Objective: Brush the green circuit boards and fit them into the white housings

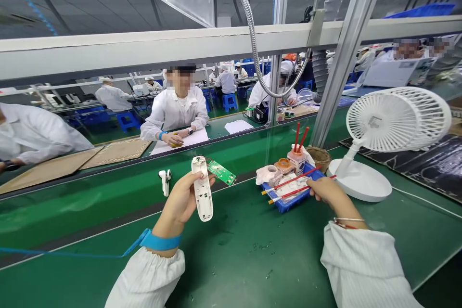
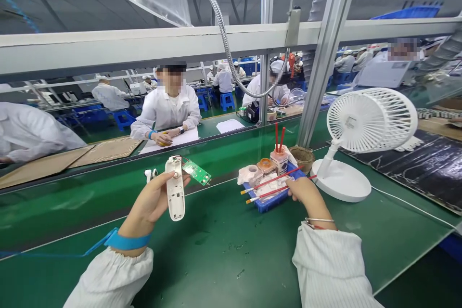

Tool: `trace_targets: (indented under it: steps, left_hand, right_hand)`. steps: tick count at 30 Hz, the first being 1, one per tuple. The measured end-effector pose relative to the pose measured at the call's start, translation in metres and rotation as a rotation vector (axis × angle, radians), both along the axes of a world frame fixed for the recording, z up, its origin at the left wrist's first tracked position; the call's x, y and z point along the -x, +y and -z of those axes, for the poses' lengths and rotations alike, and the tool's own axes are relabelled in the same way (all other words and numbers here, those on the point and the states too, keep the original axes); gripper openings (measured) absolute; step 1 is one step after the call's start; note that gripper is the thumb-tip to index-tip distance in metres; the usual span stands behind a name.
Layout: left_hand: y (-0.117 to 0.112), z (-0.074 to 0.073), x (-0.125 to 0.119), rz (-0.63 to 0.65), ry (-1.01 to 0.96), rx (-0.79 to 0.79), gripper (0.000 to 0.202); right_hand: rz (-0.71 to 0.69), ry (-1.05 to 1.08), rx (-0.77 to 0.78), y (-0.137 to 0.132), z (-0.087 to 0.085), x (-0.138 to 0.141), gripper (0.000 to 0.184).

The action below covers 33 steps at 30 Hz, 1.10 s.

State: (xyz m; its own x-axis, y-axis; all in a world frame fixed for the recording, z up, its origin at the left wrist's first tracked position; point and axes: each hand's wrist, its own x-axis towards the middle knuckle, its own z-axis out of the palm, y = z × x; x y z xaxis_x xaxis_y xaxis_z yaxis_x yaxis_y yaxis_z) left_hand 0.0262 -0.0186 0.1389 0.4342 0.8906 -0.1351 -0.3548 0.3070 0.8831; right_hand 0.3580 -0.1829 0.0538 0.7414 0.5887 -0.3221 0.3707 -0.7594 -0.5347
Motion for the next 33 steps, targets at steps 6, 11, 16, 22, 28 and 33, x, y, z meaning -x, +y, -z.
trace_targets:
  steps: [6, 11, 16, 22, 28, 33]
  left_hand:
    - [-0.008, -0.002, -0.003, 0.026, -0.016, 0.084, 0.017]
    - [-0.012, 0.003, -0.004, 0.102, 0.004, -0.028, 0.014]
    - [-0.016, 0.006, -0.004, 0.15, 0.048, -0.101, 0.027]
    - [-0.023, 0.006, -0.005, 0.205, 0.06, -0.119, 0.029]
    - [-0.029, 0.007, -0.01, 0.251, 0.094, -0.098, 0.023]
    - [-0.033, 0.011, -0.018, 0.298, 0.135, -0.047, 0.024]
  right_hand:
    - [0.061, 0.006, -0.064, 0.0, -0.004, 0.003, 0.04]
    - [0.107, 0.01, -0.052, -0.002, -0.009, 0.002, 0.035]
    - [0.135, 0.074, -0.102, -0.005, -0.009, 0.001, 0.031]
    - [0.228, 0.001, -0.29, -0.006, -0.009, -0.003, 0.025]
    - [0.246, -0.131, -0.757, -0.005, -0.021, 0.04, 0.023]
    - [0.318, -0.164, -1.603, -0.007, -0.041, 0.081, 0.012]
